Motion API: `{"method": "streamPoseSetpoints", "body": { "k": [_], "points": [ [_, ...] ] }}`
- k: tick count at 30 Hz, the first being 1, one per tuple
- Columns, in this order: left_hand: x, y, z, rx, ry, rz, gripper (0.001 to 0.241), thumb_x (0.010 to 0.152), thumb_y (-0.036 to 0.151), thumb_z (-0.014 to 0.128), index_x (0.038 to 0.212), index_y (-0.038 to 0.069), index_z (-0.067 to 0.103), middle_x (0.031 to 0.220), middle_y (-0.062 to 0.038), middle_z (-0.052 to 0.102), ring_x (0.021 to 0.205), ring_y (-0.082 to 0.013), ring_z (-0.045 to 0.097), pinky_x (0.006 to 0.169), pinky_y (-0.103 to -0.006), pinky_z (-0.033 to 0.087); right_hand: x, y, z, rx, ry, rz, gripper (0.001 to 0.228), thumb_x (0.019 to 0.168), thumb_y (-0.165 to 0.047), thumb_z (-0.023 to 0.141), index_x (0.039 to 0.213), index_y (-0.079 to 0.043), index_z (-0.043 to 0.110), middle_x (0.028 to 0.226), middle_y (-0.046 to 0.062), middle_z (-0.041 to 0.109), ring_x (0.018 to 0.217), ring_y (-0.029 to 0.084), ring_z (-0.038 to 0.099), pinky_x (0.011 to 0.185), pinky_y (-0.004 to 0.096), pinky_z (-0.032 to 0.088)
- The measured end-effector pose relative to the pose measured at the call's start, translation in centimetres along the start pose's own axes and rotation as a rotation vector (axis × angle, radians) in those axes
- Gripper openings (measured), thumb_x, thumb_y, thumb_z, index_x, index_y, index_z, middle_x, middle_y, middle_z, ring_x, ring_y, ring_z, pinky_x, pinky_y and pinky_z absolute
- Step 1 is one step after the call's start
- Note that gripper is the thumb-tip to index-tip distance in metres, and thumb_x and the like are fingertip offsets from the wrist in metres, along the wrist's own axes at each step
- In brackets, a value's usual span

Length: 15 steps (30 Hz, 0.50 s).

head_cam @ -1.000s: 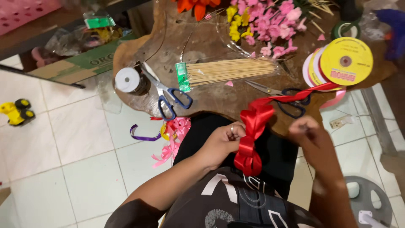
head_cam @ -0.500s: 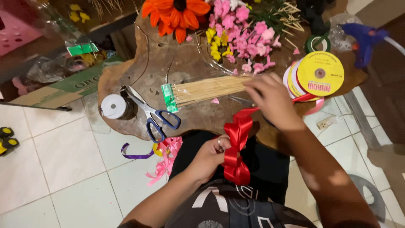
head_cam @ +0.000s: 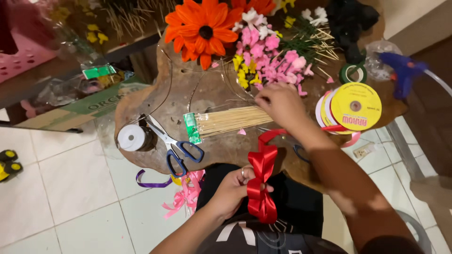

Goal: The person ties a red ribbon into a decorative bow, using scissors to trim the ends and a thin wire to secure the center.

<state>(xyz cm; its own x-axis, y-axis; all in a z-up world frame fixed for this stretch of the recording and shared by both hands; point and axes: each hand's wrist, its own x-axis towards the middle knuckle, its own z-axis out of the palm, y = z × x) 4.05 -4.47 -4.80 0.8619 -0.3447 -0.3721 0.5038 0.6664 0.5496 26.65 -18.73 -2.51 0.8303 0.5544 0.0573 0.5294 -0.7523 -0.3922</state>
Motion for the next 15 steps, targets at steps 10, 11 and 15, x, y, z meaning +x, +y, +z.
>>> {"method": "streamPoseSetpoints", "body": {
  "k": [10, 11, 15],
  "points": [
    [-1.4, -0.5, 0.5, 0.001, -0.049, 0.032, 0.014, 0.076, 0.001, 0.077, 0.082, 0.006, 0.065, 0.097, -0.008, 0.061, 0.087, -0.0285, 0.074, 0.071, -0.0359, 0.06, -1.1, -2.0, -6.2, 0.597, -0.042, 0.422, 0.012, 0.103, -0.025, 0.059, 0.103, -0.022, 0.071, 0.082, -0.006, 0.068, 0.06, 0.002, 0.053, 0.051, 0.017, 0.045],
    [-1.4, -0.5, 0.5, -0.003, -0.037, 0.024, 0.016, 0.079, 0.001, 0.076, 0.08, 0.007, 0.062, 0.095, -0.007, 0.061, 0.088, -0.0283, 0.074, 0.07, -0.0354, 0.059, -1.0, -1.2, -6.3, 0.773, 0.073, 0.354, 0.011, 0.102, -0.021, 0.058, 0.104, -0.018, 0.068, 0.09, -0.004, 0.07, 0.078, 0.006, 0.061, 0.074, 0.024, 0.049],
    [-1.4, -0.7, 0.4, 0.011, 0.001, -0.026, 0.019, 0.082, 0.006, 0.074, 0.099, 0.004, 0.065, 0.092, -0.019, 0.074, 0.089, -0.024, 0.074, 0.079, -0.0311, 0.056, -1.6, 0.8, -6.7, 1.38, 0.275, 0.334, 0.009, 0.097, -0.02, 0.065, 0.097, -0.012, 0.062, 0.092, 0.007, 0.073, 0.078, 0.014, 0.072, 0.059, 0.017, 0.052]
  ]
}}
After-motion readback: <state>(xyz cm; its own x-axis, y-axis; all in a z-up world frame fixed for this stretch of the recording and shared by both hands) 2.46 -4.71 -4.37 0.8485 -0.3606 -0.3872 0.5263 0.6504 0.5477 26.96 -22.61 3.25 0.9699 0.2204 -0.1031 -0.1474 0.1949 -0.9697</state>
